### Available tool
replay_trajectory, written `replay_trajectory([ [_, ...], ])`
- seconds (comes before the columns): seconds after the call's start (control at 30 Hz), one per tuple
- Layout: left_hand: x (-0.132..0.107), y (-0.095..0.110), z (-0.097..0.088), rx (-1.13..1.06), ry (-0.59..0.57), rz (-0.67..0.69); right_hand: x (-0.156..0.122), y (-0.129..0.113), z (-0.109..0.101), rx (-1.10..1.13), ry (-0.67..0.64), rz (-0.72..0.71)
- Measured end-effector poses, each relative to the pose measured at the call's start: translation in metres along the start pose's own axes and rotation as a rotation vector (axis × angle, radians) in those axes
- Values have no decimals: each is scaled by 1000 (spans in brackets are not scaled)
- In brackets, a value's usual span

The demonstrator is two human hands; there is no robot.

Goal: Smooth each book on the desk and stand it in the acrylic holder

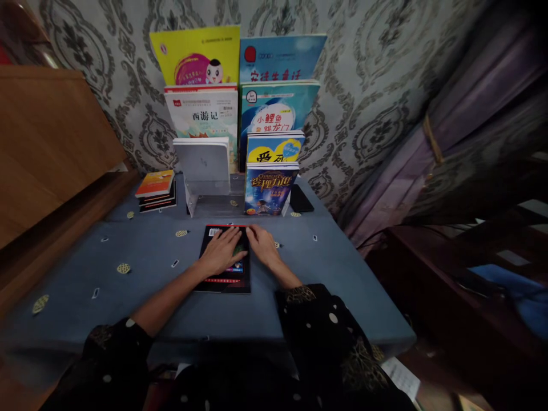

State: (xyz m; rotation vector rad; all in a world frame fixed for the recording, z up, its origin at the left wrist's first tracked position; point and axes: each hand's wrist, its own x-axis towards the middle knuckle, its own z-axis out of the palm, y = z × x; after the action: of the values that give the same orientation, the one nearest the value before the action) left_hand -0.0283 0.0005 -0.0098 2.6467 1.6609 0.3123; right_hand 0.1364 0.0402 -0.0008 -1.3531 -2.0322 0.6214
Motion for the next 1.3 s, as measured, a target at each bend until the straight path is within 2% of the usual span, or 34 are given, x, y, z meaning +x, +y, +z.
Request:
replay_trajectory([
  [0.13,-1,-10,7,40,79,-285,-1,-3,-2,-18,-13,29],
  [0.23,1,-20,11,29,82,-335,-1,-5,-4,-23,-13,52],
  [0.4,10,-26,12,-20,42,-183,-1,-5,-5,5,-15,64],
  [0.63,24,-22,3,-57,-86,72,2,1,-4,50,27,84],
  [0.77,23,-22,2,-76,-67,185,3,3,-4,71,27,114],
  [1.0,7,-19,-2,-56,-97,271,4,4,-4,87,27,132],
  [1.3,-31,7,-12,-58,-150,325,2,-2,-4,11,0,114],
])
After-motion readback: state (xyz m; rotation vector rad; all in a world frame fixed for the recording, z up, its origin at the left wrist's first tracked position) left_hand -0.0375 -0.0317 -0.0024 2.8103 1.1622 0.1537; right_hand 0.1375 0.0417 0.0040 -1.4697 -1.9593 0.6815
